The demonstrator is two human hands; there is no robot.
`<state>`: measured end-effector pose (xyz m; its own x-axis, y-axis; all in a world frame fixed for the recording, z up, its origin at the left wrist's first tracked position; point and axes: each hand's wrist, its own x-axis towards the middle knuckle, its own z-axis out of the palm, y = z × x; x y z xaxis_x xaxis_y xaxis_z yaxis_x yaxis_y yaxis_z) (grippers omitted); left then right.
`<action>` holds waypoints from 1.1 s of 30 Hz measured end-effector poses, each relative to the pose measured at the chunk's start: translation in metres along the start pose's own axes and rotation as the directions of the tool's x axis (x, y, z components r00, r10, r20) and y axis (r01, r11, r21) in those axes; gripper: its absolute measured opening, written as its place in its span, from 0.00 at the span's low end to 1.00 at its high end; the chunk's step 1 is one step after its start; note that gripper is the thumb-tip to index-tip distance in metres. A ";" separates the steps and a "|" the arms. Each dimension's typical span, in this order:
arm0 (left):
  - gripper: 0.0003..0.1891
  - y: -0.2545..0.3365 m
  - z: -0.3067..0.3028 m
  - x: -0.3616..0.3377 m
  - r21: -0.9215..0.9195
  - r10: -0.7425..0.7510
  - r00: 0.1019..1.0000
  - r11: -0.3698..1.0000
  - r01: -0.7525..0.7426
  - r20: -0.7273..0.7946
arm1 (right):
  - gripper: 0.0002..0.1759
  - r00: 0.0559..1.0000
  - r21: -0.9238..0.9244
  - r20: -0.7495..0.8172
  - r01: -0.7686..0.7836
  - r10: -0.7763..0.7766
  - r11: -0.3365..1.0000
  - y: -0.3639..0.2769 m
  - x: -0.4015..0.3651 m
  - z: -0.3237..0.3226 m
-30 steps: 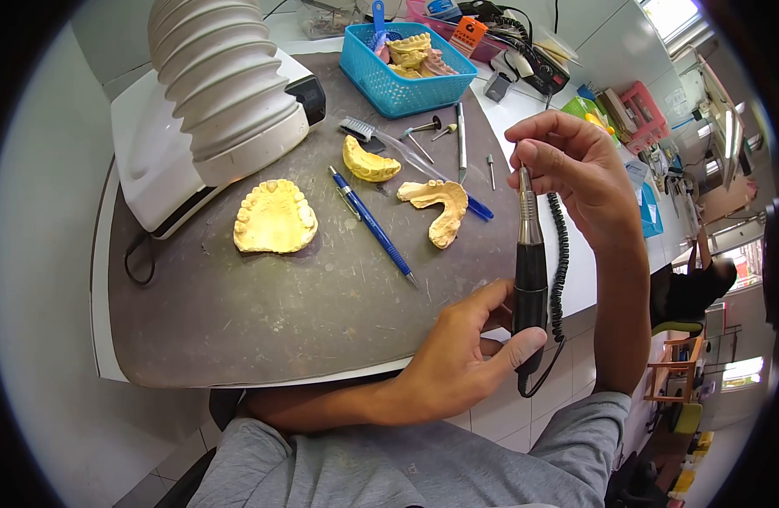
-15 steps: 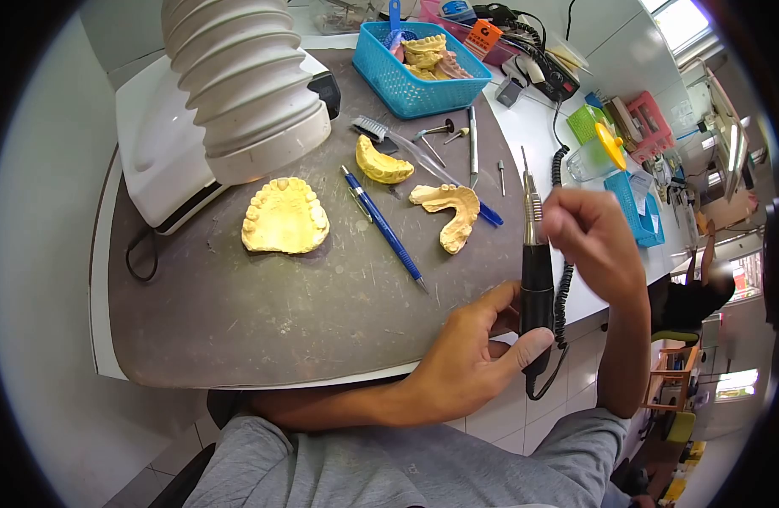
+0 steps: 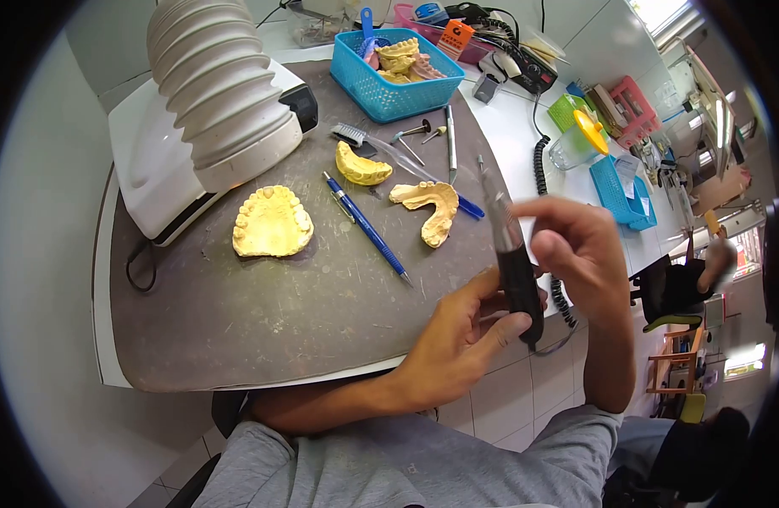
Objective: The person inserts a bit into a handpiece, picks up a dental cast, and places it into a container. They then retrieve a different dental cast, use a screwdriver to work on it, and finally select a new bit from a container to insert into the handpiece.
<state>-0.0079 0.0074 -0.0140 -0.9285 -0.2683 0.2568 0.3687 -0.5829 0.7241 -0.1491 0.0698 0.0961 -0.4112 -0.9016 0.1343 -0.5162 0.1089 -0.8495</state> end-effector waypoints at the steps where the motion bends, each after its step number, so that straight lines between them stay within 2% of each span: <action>1: 0.22 -0.002 0.001 0.000 -0.028 0.053 0.999 0.998 -0.053 -0.013 | 0.23 0.982 -0.191 -0.126 0.114 -0.140 0.975 0.000 -0.006 -0.003; 2: 0.22 -0.002 0.002 0.000 -0.025 0.055 0.998 0.998 -0.055 -0.009 | 0.23 0.981 -0.192 -0.128 0.118 -0.145 0.974 -0.003 -0.018 -0.007; 4: 0.24 -0.003 0.002 0.000 0.106 0.125 0.991 0.986 -0.128 0.040 | 0.35 0.995 -0.143 -0.059 0.075 -0.084 0.987 -0.013 -0.053 -0.014; 5: 0.21 -0.005 0.003 0.000 0.224 0.211 0.977 0.951 -0.212 0.029 | 0.42 0.990 -0.041 0.128 0.072 -0.067 0.997 -0.015 -0.065 -0.019; 6: 0.21 -0.004 0.004 -0.001 0.235 0.221 0.975 0.948 -0.216 0.008 | 0.49 0.944 0.063 0.323 0.052 -0.070 0.997 -0.016 -0.074 -0.022; 8: 0.18 0.000 0.003 -0.004 0.395 0.318 0.945 0.861 -0.321 0.075 | 0.59 0.795 0.297 0.606 -0.196 -0.026 0.934 -0.006 -0.083 -0.014; 9: 0.17 0.001 0.001 -0.004 0.500 0.386 0.910 0.765 -0.407 0.151 | 0.59 0.772 0.303 0.635 -0.198 -0.043 0.932 0.001 -0.092 -0.006; 10: 0.17 0.003 0.002 -0.006 0.518 0.396 0.910 0.757 -0.400 0.124 | 0.62 0.792 0.457 0.610 -0.322 -0.028 0.829 0.011 -0.103 0.003; 11: 0.17 0.007 0.004 -0.008 0.653 0.436 0.869 0.593 -0.472 0.233 | 0.65 0.811 0.590 0.585 -0.427 0.002 0.685 0.020 -0.110 0.013; 12: 0.18 0.009 0.005 -0.009 0.745 0.441 0.826 0.402 -0.532 0.351 | 0.61 0.821 0.720 0.562 -0.427 -0.098 0.547 0.030 -0.111 0.023; 13: 0.18 0.010 0.005 -0.008 0.764 0.448 0.810 0.342 -0.547 0.379 | 0.53 0.820 0.750 0.554 -0.418 -0.143 0.512 0.037 -0.115 0.024; 14: 0.18 0.014 0.003 -0.008 0.772 0.449 0.813 0.338 -0.539 0.371 | 0.45 0.821 0.781 0.539 -0.404 -0.189 0.476 0.044 -0.116 0.026; 15: 0.18 0.021 0.001 -0.008 0.777 0.464 0.780 0.261 -0.573 0.420 | 0.45 0.817 0.782 0.543 -0.407 -0.195 0.472 0.051 -0.116 0.032; 16: 0.18 0.025 0.000 -0.008 0.774 0.472 0.744 0.183 -0.606 0.472 | 0.35 0.772 0.802 0.598 -0.576 -0.216 0.160 0.056 -0.114 0.040; 17: 0.17 0.027 0.000 -0.008 0.778 0.498 0.702 0.085 -0.623 0.508 | 0.27 0.725 0.711 0.638 -0.684 -0.258 -0.163 0.064 -0.113 0.048; 18: 0.17 0.032 0.000 -0.010 0.779 0.496 0.703 0.078 -0.622 0.511 | 0.27 0.723 0.710 0.637 -0.685 -0.266 -0.162 0.076 -0.113 0.055; 20: 0.16 0.047 0.001 -0.018 0.772 0.456 0.648 -0.161 -0.615 0.610 | 0.23 0.761 0.823 0.539 -0.568 -0.361 0.031 0.111 -0.114 0.071; 21: 0.18 0.057 0.001 -0.024 0.785 0.448 0.653 -0.238 -0.572 0.611 | 0.23 0.769 0.865 0.492 -0.487 -0.408 0.122 0.124 -0.116 0.076; 22: 0.18 0.066 0.000 -0.032 0.784 0.451 0.650 -0.231 -0.577 0.612 | 0.23 0.770 0.893 0.449 -0.398 -0.454 0.209 0.097 -0.102 0.085; 23: 0.21 0.078 -0.004 -0.040 0.827 0.412 0.717 -0.306 -0.471 0.561 | 0.19 0.648 0.766 0.604 -0.311 -0.463 0.563 0.069 -0.068 0.064; 24: 0.25 0.090 -0.010 -0.049 0.848 0.375 0.778 -0.386 -0.364 0.505 | 0.18 0.696 0.837 0.459 -0.131 -0.552 0.532 0.039 -0.045 0.073; 26: 0.31 0.116 -0.029 -0.062 0.813 0.263 0.862 -0.526 -0.249 0.434 | 0.15 0.736 0.759 0.550 -0.243 -0.395 0.605 0.032 -0.031 0.062; 27: 0.33 0.130 -0.033 -0.067 0.836 0.241 0.906 -0.518 -0.184 0.348 | 0.17 0.797 0.747 0.506 -0.213 -0.329 0.630 0.025 -0.028 0.059; 28: 0.35 0.142 -0.036 -0.070 0.851 0.219 0.941 -0.513 -0.113 0.257 | 0.22 0.829 0.769 0.435 -0.139 -0.352 0.624 0.027 -0.022 0.061; 30: 0.36 0.157 -0.058 -0.068 0.791 0.230 0.950 -0.611 -0.030 0.213 | 0.24 0.898 0.754 0.397 -0.202 -0.188 0.625 0.020 -0.011 0.060; 31: 0.36 0.163 -0.068 -0.067 0.786 0.226 0.951 -0.618 -0.029 0.213 | 0.23 0.928 0.746 0.315 -0.114 -0.196 0.657 0.020 0.000 0.064; 33: 0.32 0.171 -0.083 -0.064 0.754 0.210 0.978 -0.642 0.137 0.001 | 0.18 0.955 0.662 0.183 0.055 -0.233 0.748 0.018 0.027 0.068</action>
<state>0.1185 -0.1390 0.0399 -0.8301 -0.3840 0.4043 -0.3978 0.9159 0.0530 -0.1180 0.0191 0.0498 -0.1357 -0.9630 0.2327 0.0886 -0.2457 -0.9653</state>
